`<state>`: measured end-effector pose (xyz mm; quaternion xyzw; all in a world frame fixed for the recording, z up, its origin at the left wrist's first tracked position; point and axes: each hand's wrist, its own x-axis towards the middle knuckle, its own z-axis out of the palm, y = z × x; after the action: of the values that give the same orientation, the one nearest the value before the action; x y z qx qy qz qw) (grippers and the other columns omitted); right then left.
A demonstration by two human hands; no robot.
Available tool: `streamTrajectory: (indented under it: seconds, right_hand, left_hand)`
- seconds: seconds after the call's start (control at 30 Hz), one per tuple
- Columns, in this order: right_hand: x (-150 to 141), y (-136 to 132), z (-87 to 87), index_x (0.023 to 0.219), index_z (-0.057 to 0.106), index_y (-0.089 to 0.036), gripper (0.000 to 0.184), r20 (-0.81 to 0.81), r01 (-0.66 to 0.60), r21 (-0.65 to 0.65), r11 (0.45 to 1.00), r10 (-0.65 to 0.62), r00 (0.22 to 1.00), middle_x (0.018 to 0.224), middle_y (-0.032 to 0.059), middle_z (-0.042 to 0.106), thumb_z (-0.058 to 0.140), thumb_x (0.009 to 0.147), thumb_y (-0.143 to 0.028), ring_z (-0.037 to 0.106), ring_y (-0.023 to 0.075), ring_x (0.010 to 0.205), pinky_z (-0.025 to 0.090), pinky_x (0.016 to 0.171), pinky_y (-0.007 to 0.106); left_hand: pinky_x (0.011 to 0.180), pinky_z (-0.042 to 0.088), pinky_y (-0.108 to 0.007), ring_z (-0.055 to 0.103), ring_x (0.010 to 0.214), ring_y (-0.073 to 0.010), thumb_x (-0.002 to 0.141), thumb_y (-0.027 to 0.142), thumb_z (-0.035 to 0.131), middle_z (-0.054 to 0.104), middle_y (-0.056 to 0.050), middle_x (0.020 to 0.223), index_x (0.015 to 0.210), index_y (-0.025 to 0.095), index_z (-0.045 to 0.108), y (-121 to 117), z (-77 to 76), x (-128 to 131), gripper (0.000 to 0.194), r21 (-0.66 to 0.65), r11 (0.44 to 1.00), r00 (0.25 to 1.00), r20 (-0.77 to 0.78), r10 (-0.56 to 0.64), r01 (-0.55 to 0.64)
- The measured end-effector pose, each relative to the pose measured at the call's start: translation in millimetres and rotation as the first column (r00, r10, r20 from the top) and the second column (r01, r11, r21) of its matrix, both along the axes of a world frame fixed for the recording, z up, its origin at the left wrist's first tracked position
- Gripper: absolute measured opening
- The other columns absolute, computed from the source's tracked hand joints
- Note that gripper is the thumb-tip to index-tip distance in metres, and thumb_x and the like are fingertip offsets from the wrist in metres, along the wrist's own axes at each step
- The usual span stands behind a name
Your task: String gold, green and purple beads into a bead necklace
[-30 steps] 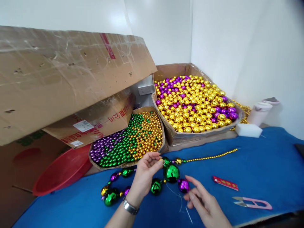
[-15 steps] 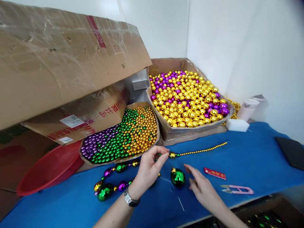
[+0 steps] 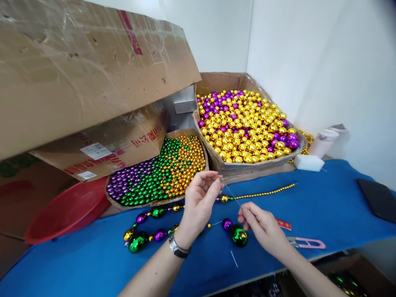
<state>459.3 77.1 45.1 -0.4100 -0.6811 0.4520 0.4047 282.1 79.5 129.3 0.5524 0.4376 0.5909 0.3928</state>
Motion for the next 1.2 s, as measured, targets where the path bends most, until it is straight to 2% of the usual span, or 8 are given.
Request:
streamTrajectory:
  seconds: [0.1,0.23,0.33,0.4,0.57,0.73,1.0,1.2]
  right_hand:
    - [0.5,1.2,-1.0,0.09,0.053,-0.019,0.03,-0.073,0.042,-0.055,0.998,-0.046,0.996,0.066,-0.0019,0.056,0.037,0.095,-0.044,0.055,0.0118,0.055,0.044,0.053,0.023]
    - [1.2,-1.3,8.4,0.089,0.051,-0.021,0.028,-0.163,0.053,-0.08,0.995,-0.065,0.984,0.064,-0.004,0.051,0.037,0.095,-0.044,0.05,0.0101,0.055,0.042,0.054,0.022]
    - [16.9,0.9,12.6,0.09,0.053,-0.022,0.025,-0.275,0.123,-0.143,0.982,-0.158,0.948,0.06,-0.0053,0.048,0.043,0.094,-0.044,0.046,0.0082,0.052,0.038,0.051,0.019]
    - [35.4,6.7,8.4,0.088,0.056,-0.021,0.024,-0.387,0.187,-0.244,0.952,-0.272,0.881,0.058,-0.0058,0.046,0.051,0.09,-0.044,0.043,0.0068,0.049,0.035,0.046,0.016]
    - [76.4,22.5,-25.7,0.084,0.06,-0.018,0.025,-0.494,0.263,-0.431,0.863,-0.47,0.732,0.055,-0.006,0.045,0.068,0.078,-0.041,0.042,0.0045,0.046,0.035,0.041,0.012]
    - [75.6,25.5,-55.0,0.082,0.06,-0.019,0.026,-0.514,0.285,-0.492,0.823,-0.538,0.668,0.054,-0.0066,0.046,0.072,0.074,-0.042,0.043,0.0044,0.044,0.038,0.04,0.011]
    - [74.6,45.5,-60.0,0.079,0.061,-0.02,0.03,-0.587,0.386,-0.463,0.798,-0.602,0.541,0.057,-0.0066,0.047,0.078,0.067,-0.041,0.042,0.0041,0.049,0.039,0.043,0.01]
    - [74.5,42.8,-57.0,0.082,0.064,-0.018,0.028,-0.589,0.363,-0.466,0.807,-0.589,0.553,0.058,-0.005,0.049,0.077,0.068,-0.039,0.043,0.005,0.05,0.04,0.043,0.012]
  left_hand:
    - [0.082,0.048,-0.033,0.059,0.095,-0.0196,0.084,0.025,0.055,0.06,-0.009,0.11,0.117,0.021,0.047,-8.6,-37.7,5.4,0.034,0.006,0.992,0.97,-0.21,-0.121,0.125]
    - [0.09,0.042,-0.038,0.055,0.101,-0.0247,0.07,0.036,0.069,0.061,-0.006,0.109,0.109,0.022,0.055,-18.6,-88.9,15.4,0.044,-0.046,0.904,0.632,-0.7,-0.333,0.425]
    - [0.089,0.041,-0.042,0.056,0.094,-0.0253,0.072,0.047,0.065,0.062,-0.005,0.102,0.101,0.023,0.057,-19.7,-115.3,16.3,0.039,-0.089,0.926,0.412,-0.877,-0.248,0.367]
    - [0.086,0.042,-0.042,0.057,0.086,-0.0241,0.076,0.047,0.06,0.062,-0.004,0.094,0.096,0.022,0.057,-19.5,-125.1,11.9,0.032,-0.095,0.958,0.326,-0.927,-0.184,0.271]
    - [0.073,0.046,-0.036,0.057,0.085,-0.0242,0.08,0.054,0.051,0.06,-0.006,0.094,0.101,0.022,0.055,-25.7,-131.4,-10.0,0.038,-0.093,0.984,0.291,-0.947,-0.134,0.153]
    - [0.071,0.048,-0.039,0.056,0.088,-0.0281,0.077,0.068,0.042,0.061,-0.009,0.095,0.116,0.022,0.05,-37.7,-130.8,-31.3,0.06,-0.078,0.996,0.215,-0.973,-0.085,0.041]
    - [0.07,0.049,-0.042,0.058,0.088,-0.0309,0.079,0.07,0.034,0.063,-0.012,0.098,0.119,0.019,0.051,-43.5,-128.3,-63.9,0.066,-0.012,0.992,0.081,-0.997,-0.002,-0.122]
    - [0.076,0.049,-0.047,0.058,0.09,-0.0319,0.081,0.06,0.045,0.063,-0.014,0.099,0.125,0.014,0.047,-39.8,-135.4,-84.2,0.064,0.014,0.999,0.043,-0.999,0.016,-0.044]
